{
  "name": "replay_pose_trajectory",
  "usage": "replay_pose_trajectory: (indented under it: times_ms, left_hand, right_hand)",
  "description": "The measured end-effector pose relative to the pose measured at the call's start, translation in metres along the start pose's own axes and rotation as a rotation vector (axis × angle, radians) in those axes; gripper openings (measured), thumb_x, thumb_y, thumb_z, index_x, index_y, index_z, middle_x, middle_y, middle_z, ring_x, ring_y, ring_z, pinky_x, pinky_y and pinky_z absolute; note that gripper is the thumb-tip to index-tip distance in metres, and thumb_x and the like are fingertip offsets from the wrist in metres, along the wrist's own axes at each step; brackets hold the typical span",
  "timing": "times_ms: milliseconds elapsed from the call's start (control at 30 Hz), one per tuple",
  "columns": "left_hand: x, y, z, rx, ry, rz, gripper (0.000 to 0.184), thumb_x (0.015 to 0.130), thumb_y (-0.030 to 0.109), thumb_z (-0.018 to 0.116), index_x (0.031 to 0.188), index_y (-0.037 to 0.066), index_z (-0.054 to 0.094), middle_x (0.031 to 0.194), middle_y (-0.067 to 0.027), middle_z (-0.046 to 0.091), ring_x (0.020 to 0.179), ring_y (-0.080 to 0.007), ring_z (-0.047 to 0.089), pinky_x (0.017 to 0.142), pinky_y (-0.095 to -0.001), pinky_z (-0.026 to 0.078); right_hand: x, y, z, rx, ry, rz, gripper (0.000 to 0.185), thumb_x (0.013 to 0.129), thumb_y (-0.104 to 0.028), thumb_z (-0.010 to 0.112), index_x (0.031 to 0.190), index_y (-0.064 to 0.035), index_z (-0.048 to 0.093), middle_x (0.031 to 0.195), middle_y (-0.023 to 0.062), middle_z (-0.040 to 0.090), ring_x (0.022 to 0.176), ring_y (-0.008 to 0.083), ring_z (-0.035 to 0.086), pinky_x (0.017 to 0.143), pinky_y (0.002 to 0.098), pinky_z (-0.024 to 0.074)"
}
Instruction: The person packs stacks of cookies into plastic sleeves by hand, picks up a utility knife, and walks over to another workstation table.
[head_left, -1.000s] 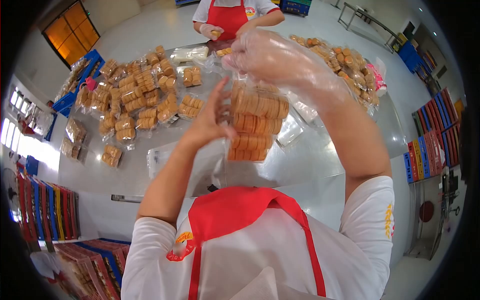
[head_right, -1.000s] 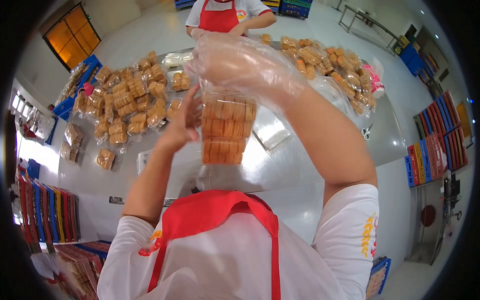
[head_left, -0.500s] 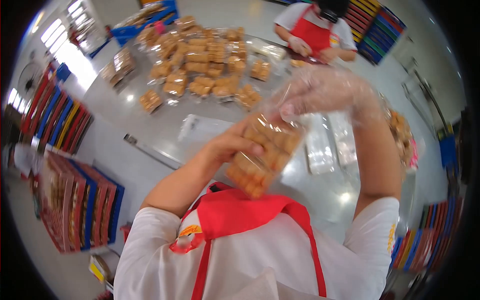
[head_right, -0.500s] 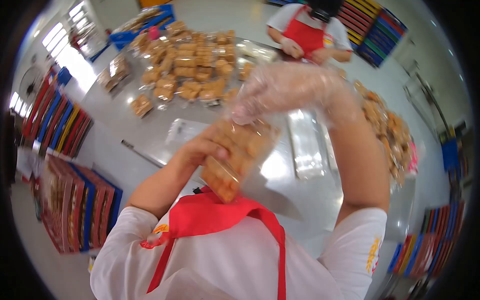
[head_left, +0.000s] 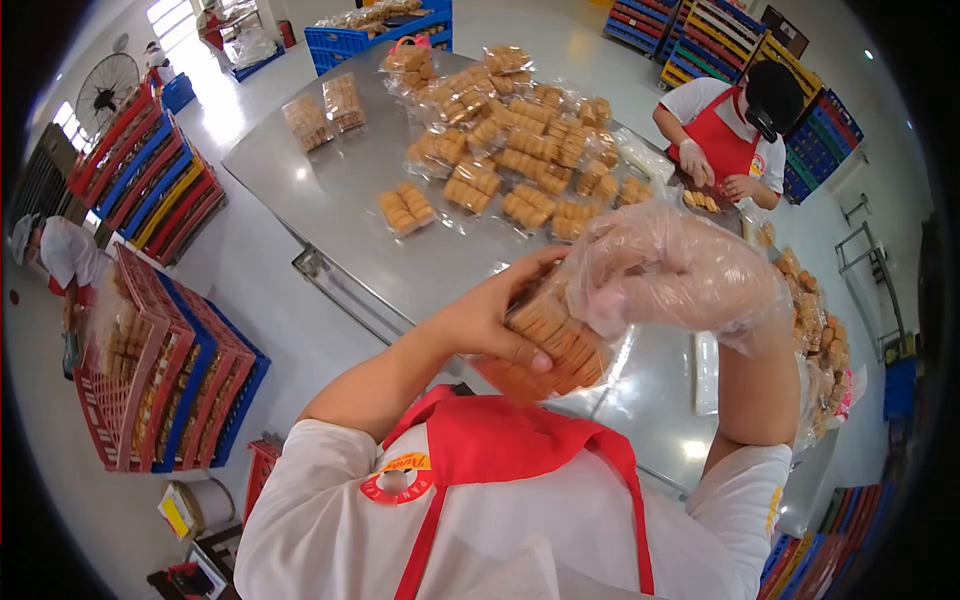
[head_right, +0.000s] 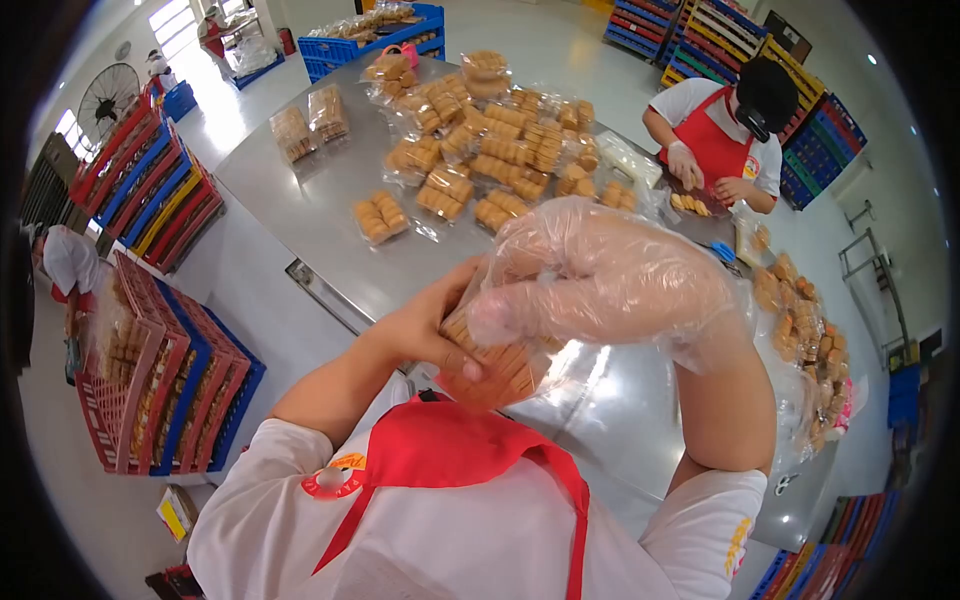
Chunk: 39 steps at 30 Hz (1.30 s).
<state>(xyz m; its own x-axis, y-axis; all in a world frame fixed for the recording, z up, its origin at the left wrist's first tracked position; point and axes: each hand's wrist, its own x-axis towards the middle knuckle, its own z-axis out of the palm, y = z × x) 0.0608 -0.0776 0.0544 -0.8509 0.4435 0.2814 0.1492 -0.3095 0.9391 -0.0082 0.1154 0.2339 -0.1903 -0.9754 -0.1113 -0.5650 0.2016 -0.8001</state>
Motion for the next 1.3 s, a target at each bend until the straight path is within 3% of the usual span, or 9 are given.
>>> replay_pose_trajectory:
  times_ms: [167, 267, 467, 567, 733, 933, 1000, 1100, 1300]
  left_hand:
    - [-0.052, 0.043, -0.105, 0.280, 0.086, -0.046, 0.115, 0.055, 0.022, 0.093, 0.150, 0.005, 0.029, 0.141, -0.0132, 0.045, 0.127, -0.0249, 0.048, 0.110, -0.0365, 0.033]
    - [-0.071, 0.072, -0.161, 0.638, -0.027, -0.037, 0.112, 0.057, 0.024, 0.092, 0.150, 0.007, 0.032, 0.140, -0.0141, 0.046, 0.124, -0.0269, 0.050, 0.107, -0.0369, 0.036]
    - [-0.098, 0.082, -0.240, 0.549, 0.074, -0.037, 0.101, 0.063, 0.027, 0.088, 0.148, 0.007, 0.036, 0.136, -0.0137, 0.051, 0.125, -0.0268, 0.049, 0.108, -0.0370, 0.035]
    - [-0.127, 0.101, -0.272, 0.621, 0.452, -0.054, 0.082, 0.074, 0.024, 0.080, 0.144, 0.006, 0.042, 0.134, -0.0129, 0.053, 0.125, -0.0242, 0.049, 0.108, -0.0379, 0.035]
    - [-0.198, 0.085, -0.322, 0.248, 1.242, 0.134, 0.040, 0.094, 0.025, 0.060, 0.127, 0.002, 0.056, 0.120, -0.0088, 0.060, 0.111, -0.0184, 0.056, 0.095, -0.0327, 0.046]
    - [-0.273, 0.081, -0.346, 0.262, 1.681, 0.013, 0.044, 0.097, 0.036, 0.055, 0.128, 0.005, 0.052, 0.121, -0.0110, 0.054, 0.104, -0.0210, 0.056, 0.089, -0.0351, 0.047]
    - [-0.284, 0.076, -0.363, 0.197, 1.688, -0.040, 0.048, 0.096, 0.038, 0.055, 0.131, 0.005, 0.049, 0.122, -0.0105, 0.052, 0.103, -0.0206, 0.055, 0.087, -0.0353, 0.048]
    - [-0.280, 0.070, -0.408, 0.100, 1.565, -0.105, 0.058, 0.095, 0.040, 0.057, 0.138, 0.005, 0.042, 0.124, -0.0100, 0.050, 0.102, -0.0200, 0.055, 0.084, -0.0362, 0.049]
    - [-0.255, 0.042, -0.553, 0.293, 1.335, -0.145, 0.071, 0.094, 0.037, 0.057, 0.150, 0.005, 0.027, 0.135, -0.0140, 0.044, 0.108, -0.0218, 0.054, 0.084, -0.0346, 0.048]
  right_hand:
    - [0.107, -0.022, 0.029, -0.410, -0.033, 0.182, 0.034, 0.092, -0.035, 0.064, 0.089, -0.0015, 0.070, 0.087, 0.0137, 0.062, 0.081, 0.0300, 0.061, 0.073, 0.0398, 0.0479]
    - [0.161, -0.018, 0.065, -0.386, 0.127, 0.150, 0.024, 0.093, -0.028, 0.063, 0.097, -0.0049, 0.071, 0.106, 0.0151, 0.058, 0.094, 0.0360, 0.059, 0.084, 0.0412, 0.0483]
    - [0.240, 0.003, 0.065, 0.023, 0.357, 0.174, 0.035, 0.098, -0.033, 0.051, 0.097, -0.0021, 0.068, 0.099, 0.0148, 0.063, 0.096, 0.0297, 0.061, 0.084, 0.0401, 0.0506]
    - [0.276, 0.009, 0.040, 0.532, 0.266, 0.660, 0.044, 0.099, -0.041, 0.051, 0.094, -0.0001, 0.068, 0.101, 0.0120, 0.062, 0.098, 0.0226, 0.059, 0.079, 0.0357, 0.0548]
    - [0.318, 0.036, 0.044, 0.920, 0.391, 0.441, 0.054, 0.098, -0.047, 0.055, 0.099, 0.0062, 0.059, 0.099, 0.0146, 0.059, 0.090, 0.0223, 0.062, 0.078, 0.0419, 0.0588]
    - [0.430, 0.097, 0.099, 1.103, 0.425, 0.314, 0.049, 0.101, -0.040, 0.050, 0.109, 0.0082, 0.054, 0.103, 0.0179, 0.059, 0.096, 0.0322, 0.065, 0.080, 0.0483, 0.0595]
    - [0.463, 0.109, 0.123, 0.821, 0.393, 0.005, 0.048, 0.102, -0.037, 0.048, 0.110, 0.0095, 0.051, 0.104, 0.0201, 0.059, 0.097, 0.0363, 0.065, 0.079, 0.0506, 0.0602]
    - [0.558, 0.120, 0.151, 1.552, 0.616, 0.337, 0.048, 0.104, -0.036, 0.044, 0.113, 0.0110, 0.048, 0.105, 0.0217, 0.057, 0.099, 0.0391, 0.063, 0.081, 0.0526, 0.0597]
    - [0.695, 0.147, 0.175, 1.812, 0.843, 0.285, 0.047, 0.104, -0.035, 0.045, 0.118, 0.0096, 0.047, 0.108, 0.0211, 0.055, 0.101, 0.0381, 0.061, 0.087, 0.0538, 0.0556]
